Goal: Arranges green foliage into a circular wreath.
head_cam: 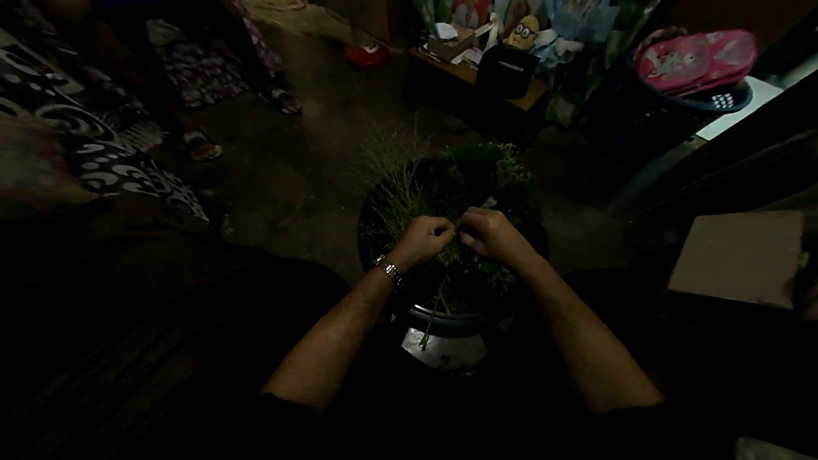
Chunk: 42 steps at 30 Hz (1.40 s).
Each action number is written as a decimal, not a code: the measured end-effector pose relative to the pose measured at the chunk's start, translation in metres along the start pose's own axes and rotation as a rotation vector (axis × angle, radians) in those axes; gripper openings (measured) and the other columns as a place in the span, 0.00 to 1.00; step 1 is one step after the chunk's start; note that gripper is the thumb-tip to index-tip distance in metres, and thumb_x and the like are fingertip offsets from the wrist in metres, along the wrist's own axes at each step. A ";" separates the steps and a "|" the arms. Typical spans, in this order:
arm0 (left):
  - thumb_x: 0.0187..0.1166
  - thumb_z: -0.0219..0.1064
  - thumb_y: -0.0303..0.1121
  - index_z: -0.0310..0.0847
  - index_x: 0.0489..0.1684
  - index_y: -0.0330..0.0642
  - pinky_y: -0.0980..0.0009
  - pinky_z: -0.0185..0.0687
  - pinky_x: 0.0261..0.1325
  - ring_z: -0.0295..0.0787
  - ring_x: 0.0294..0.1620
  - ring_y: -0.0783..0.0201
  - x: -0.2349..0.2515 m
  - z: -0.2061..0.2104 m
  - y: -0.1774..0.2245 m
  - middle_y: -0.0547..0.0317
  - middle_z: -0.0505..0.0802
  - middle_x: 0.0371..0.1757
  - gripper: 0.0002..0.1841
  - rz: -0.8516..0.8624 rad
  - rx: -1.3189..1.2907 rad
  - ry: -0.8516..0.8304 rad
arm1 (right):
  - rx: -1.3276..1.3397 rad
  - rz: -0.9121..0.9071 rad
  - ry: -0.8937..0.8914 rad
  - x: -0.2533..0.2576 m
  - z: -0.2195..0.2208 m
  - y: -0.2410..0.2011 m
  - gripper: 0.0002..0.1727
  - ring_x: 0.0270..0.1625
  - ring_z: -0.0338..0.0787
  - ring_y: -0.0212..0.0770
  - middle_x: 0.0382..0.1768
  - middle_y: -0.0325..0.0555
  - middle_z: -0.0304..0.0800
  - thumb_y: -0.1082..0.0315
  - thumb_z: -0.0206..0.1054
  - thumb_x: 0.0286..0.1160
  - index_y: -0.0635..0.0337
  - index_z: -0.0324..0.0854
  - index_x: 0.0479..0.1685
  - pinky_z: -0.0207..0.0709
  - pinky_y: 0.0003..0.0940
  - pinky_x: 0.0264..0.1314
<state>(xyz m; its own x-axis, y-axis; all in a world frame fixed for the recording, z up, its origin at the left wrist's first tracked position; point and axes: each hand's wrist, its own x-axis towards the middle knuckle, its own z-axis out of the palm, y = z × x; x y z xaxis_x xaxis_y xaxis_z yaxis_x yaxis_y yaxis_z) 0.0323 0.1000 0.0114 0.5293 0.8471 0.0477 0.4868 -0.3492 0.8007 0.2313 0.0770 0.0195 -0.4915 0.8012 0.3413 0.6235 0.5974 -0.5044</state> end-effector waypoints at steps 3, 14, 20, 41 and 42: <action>0.87 0.63 0.31 0.89 0.41 0.34 0.68 0.76 0.37 0.78 0.29 0.67 0.001 0.000 0.002 0.56 0.87 0.30 0.10 -0.007 0.018 -0.007 | 0.069 0.169 -0.020 0.002 -0.007 -0.009 0.06 0.40 0.91 0.50 0.40 0.57 0.90 0.75 0.72 0.71 0.70 0.88 0.41 0.87 0.48 0.47; 0.88 0.62 0.31 0.88 0.41 0.34 0.68 0.75 0.38 0.77 0.30 0.67 0.001 -0.004 0.020 0.55 0.86 0.30 0.11 -0.103 -0.033 0.081 | 0.147 0.292 0.112 0.003 -0.024 -0.008 0.05 0.33 0.87 0.41 0.34 0.52 0.90 0.77 0.71 0.69 0.66 0.88 0.41 0.83 0.39 0.38; 0.90 0.59 0.32 0.87 0.46 0.33 0.68 0.76 0.44 0.79 0.35 0.67 0.002 -0.013 0.007 0.53 0.88 0.37 0.12 -0.231 -0.176 0.115 | 0.134 0.340 0.248 -0.005 -0.054 0.010 0.06 0.37 0.87 0.36 0.41 0.51 0.90 0.76 0.71 0.73 0.66 0.87 0.46 0.84 0.35 0.43; 0.90 0.59 0.30 0.86 0.43 0.36 0.79 0.75 0.41 0.78 0.33 0.76 -0.003 0.004 0.009 0.65 0.86 0.33 0.10 -0.217 -0.417 0.086 | 0.398 0.519 0.021 0.012 -0.007 -0.015 0.07 0.36 0.87 0.38 0.37 0.51 0.90 0.72 0.72 0.77 0.67 0.87 0.47 0.83 0.36 0.44; 0.90 0.58 0.29 0.85 0.42 0.36 0.79 0.74 0.39 0.77 0.32 0.76 -0.004 0.004 0.010 0.65 0.86 0.33 0.10 -0.214 -0.399 0.076 | 0.346 0.510 0.001 0.012 -0.009 -0.016 0.07 0.37 0.87 0.41 0.38 0.52 0.90 0.71 0.73 0.77 0.67 0.87 0.47 0.83 0.39 0.46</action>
<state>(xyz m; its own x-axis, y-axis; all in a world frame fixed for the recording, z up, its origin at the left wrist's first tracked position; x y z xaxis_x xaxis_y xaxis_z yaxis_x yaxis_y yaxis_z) 0.0380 0.0919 0.0170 0.3862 0.9156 -0.1119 0.2660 0.0055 0.9639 0.2211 0.0769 0.0391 -0.1829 0.9831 -0.0099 0.5461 0.0932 -0.8325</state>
